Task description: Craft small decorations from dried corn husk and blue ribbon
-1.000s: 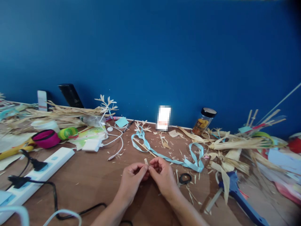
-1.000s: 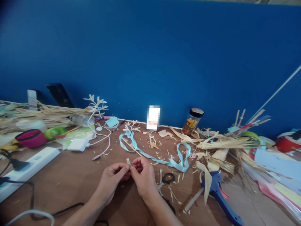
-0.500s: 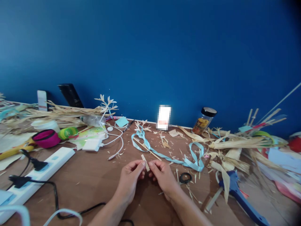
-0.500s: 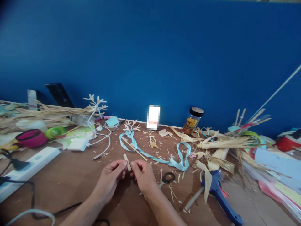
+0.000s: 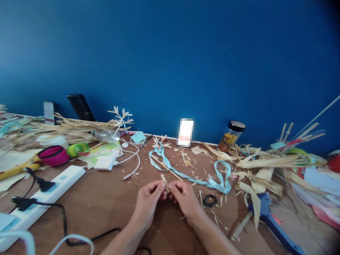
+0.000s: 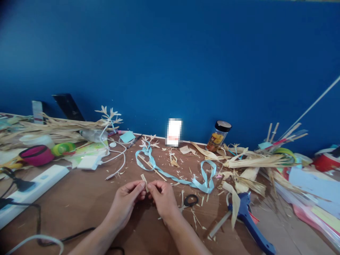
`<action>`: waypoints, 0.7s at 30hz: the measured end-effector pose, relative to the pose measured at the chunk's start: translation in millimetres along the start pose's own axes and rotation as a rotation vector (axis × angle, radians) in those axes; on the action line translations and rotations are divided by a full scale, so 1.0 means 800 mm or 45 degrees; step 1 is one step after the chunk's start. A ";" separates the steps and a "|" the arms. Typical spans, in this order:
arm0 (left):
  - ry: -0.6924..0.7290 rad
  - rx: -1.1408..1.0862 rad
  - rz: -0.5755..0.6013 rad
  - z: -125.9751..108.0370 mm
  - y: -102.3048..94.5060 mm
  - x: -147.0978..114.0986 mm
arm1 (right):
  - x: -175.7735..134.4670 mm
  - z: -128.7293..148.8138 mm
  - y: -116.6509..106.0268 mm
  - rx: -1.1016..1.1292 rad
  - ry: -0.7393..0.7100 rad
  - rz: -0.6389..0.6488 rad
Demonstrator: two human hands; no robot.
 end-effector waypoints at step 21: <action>-0.038 -0.093 -0.058 -0.004 0.001 -0.002 | -0.011 0.024 0.000 -0.250 -0.288 -0.098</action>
Point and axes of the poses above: each hand's wrist, its own x-axis towards the middle knuckle, its own y-axis out of the palm, z = x × y, the point moved 4 cm from there along x, towards the middle knuckle, and after that the axes turned 5 degrees about -z, right-handed, at the moved point
